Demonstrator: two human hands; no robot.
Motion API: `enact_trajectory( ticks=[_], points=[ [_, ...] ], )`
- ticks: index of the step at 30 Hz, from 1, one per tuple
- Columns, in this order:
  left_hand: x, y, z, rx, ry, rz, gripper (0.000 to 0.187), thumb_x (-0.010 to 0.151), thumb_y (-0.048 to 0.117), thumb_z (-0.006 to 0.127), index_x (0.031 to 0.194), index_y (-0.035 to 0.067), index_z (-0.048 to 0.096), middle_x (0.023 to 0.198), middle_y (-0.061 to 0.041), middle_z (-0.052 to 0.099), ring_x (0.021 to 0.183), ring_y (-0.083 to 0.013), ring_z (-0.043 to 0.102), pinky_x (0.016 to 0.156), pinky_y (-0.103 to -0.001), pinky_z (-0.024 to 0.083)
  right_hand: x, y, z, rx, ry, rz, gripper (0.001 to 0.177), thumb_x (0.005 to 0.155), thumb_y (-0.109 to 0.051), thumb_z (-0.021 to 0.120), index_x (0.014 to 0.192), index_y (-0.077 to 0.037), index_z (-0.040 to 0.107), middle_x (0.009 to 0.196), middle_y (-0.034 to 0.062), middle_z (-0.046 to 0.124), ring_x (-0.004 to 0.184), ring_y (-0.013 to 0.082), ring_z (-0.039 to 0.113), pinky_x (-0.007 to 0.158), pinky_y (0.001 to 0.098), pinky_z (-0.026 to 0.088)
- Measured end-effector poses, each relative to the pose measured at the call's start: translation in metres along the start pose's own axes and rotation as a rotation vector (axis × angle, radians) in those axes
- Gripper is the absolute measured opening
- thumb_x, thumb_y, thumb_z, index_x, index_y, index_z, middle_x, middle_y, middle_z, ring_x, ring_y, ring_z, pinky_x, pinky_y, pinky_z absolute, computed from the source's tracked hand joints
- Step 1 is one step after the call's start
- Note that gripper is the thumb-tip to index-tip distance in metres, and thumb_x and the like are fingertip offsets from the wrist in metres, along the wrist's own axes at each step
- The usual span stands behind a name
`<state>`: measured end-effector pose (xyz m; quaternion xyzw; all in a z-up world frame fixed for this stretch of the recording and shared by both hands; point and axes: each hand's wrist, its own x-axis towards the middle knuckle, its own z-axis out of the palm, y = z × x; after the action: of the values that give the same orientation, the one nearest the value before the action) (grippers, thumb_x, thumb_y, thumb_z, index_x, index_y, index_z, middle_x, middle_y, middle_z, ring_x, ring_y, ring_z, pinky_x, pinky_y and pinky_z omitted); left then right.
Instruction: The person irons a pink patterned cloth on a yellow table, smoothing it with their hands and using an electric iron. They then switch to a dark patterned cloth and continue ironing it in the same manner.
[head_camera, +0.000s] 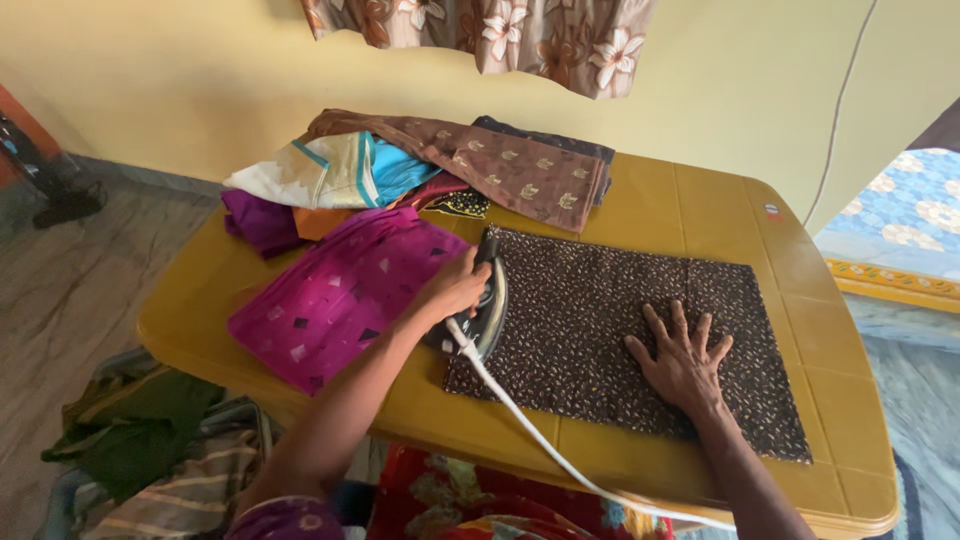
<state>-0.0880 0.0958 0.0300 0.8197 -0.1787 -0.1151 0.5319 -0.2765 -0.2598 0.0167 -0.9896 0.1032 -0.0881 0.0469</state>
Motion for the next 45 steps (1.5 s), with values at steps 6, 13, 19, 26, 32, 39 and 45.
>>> enact_trajectory(
  ticks=[6,13,19,26,32,39,45],
  points=[
    [0.086,0.004,0.020,0.115,0.073,-0.026,0.045,0.105,0.030,0.053,0.134,-0.004,0.044,0.079,-0.020,0.067,0.055,-0.0256,0.068,0.048,-0.038,0.056,0.000,-0.002,-0.003,0.016,0.006,0.003,0.077,0.091,-0.072,0.044,0.158,-0.035,0.034,0.169,0.0100,0.018,0.152,0.0508,0.010,0.111,0.0798,0.003],
    [0.148,0.023,0.020,0.299,0.168,0.035,0.050,0.101,0.029,0.055,0.131,-0.009,0.043,0.088,-0.030,0.072,0.062,-0.0321,0.073,0.059,-0.043,0.061,0.000,-0.006,-0.009,0.033,-0.010,0.019,0.076,0.091,-0.071,0.047,0.157,-0.035,0.036,0.169,0.0096,0.018,0.153,0.0493,0.009,0.112,0.0784,0.003],
    [0.099,0.049,0.025,0.162,0.171,-0.029,0.045,0.101,0.030,0.050,0.126,-0.006,0.045,0.085,-0.023,0.071,0.057,-0.0308,0.073,0.053,-0.042,0.062,0.000,-0.005,-0.009,0.048,0.021,0.009,0.077,0.090,-0.071,0.045,0.157,-0.034,0.036,0.169,0.0089,0.020,0.153,0.0491,0.011,0.113,0.0788,0.004],
    [-0.014,0.084,0.051,0.162,-0.081,-0.144,0.036,0.105,0.032,0.044,0.124,0.001,0.043,0.075,-0.014,0.069,0.052,-0.0228,0.068,0.049,-0.038,0.058,-0.002,-0.002,-0.007,0.043,0.033,-0.002,0.076,0.091,-0.072,0.044,0.157,-0.035,0.036,0.169,0.0108,0.020,0.153,0.0499,0.010,0.112,0.0793,0.003],
    [-0.047,0.088,0.068,0.188,-0.118,-0.075,0.039,0.107,0.037,0.044,0.116,-0.001,0.046,0.069,-0.012,0.065,0.050,-0.0209,0.066,0.047,-0.036,0.057,0.000,-0.003,-0.004,0.036,0.025,0.006,0.076,0.091,-0.072,0.043,0.157,-0.035,0.035,0.169,0.0112,0.020,0.153,0.0503,0.010,0.111,0.0798,0.003],
    [0.033,0.088,0.099,0.118,-0.116,-0.048,0.035,0.106,0.033,0.043,0.120,0.001,0.043,0.067,-0.009,0.064,0.049,-0.0185,0.065,0.042,-0.031,0.055,0.000,-0.004,-0.006,0.026,0.015,0.011,0.077,0.091,-0.072,0.044,0.157,-0.034,0.035,0.168,0.0111,0.020,0.152,0.0504,0.011,0.111,0.0796,0.003],
    [0.114,0.074,0.129,-0.001,-0.101,0.086,0.039,0.105,0.030,0.047,0.121,-0.005,0.039,0.068,-0.010,0.064,0.049,-0.0185,0.065,0.042,-0.031,0.058,0.001,-0.008,-0.012,0.037,0.010,0.020,0.076,0.091,-0.071,0.046,0.157,-0.033,0.037,0.168,0.0110,0.021,0.152,0.0498,0.012,0.113,0.0782,0.004]
  ],
)
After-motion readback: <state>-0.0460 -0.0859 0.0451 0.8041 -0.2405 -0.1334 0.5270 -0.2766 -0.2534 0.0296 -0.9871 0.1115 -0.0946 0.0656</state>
